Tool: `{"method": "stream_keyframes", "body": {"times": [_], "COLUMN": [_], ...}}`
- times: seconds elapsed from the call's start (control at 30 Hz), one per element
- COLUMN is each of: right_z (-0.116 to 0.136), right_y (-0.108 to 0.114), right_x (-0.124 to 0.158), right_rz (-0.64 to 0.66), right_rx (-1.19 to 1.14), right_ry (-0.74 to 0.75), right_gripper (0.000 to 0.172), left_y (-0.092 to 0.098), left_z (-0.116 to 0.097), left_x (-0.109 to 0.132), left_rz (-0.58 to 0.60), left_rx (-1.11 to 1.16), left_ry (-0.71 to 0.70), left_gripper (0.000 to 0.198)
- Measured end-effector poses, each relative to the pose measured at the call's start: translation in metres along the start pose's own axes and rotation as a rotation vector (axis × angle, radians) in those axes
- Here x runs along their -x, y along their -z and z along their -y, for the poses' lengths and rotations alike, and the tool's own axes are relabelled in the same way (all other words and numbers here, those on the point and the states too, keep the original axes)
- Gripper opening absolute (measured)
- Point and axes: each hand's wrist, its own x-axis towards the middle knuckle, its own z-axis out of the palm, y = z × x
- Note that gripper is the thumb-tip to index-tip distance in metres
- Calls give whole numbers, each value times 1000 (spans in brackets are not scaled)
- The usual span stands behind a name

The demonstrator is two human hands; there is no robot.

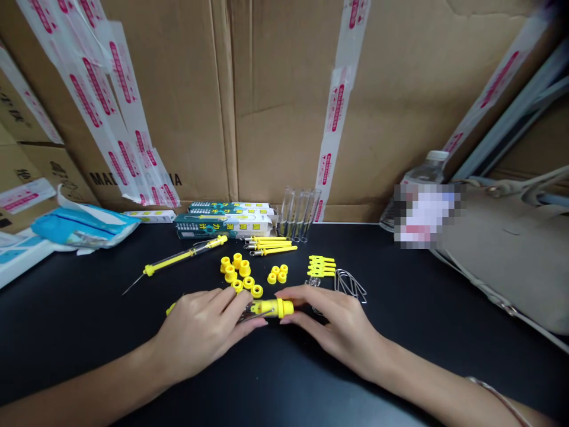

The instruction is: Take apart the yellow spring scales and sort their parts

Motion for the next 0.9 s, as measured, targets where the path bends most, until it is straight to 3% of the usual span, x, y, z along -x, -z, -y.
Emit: {"method": "stream_keyframes", "body": {"times": [0.17,0.3,0.47,0.7,0.9], "right_z": [7,15,16,8,3], "right_y": [3,7,6,4,4], "right_x": [-5,-8,-7,-6,-4], "right_rz": [-40,-54,-89,-72,-2], "right_rx": [-84,-105,-48,-42,0], "right_ry": [-1,-64,-28,-39,-23], "right_gripper": [37,16,10,18,13], "left_y": [2,2,2,-1,-1], "left_z": [-1,-3,-4,-1,-3], "left_x": [1,1,2,5,5], "left_rz": [15,14,9,56,10], "left_rx": [-19,-6,1,47,46], "left_ry": [4,-14,-12,55,55], "left_gripper": [35,33,34,34,36]}}
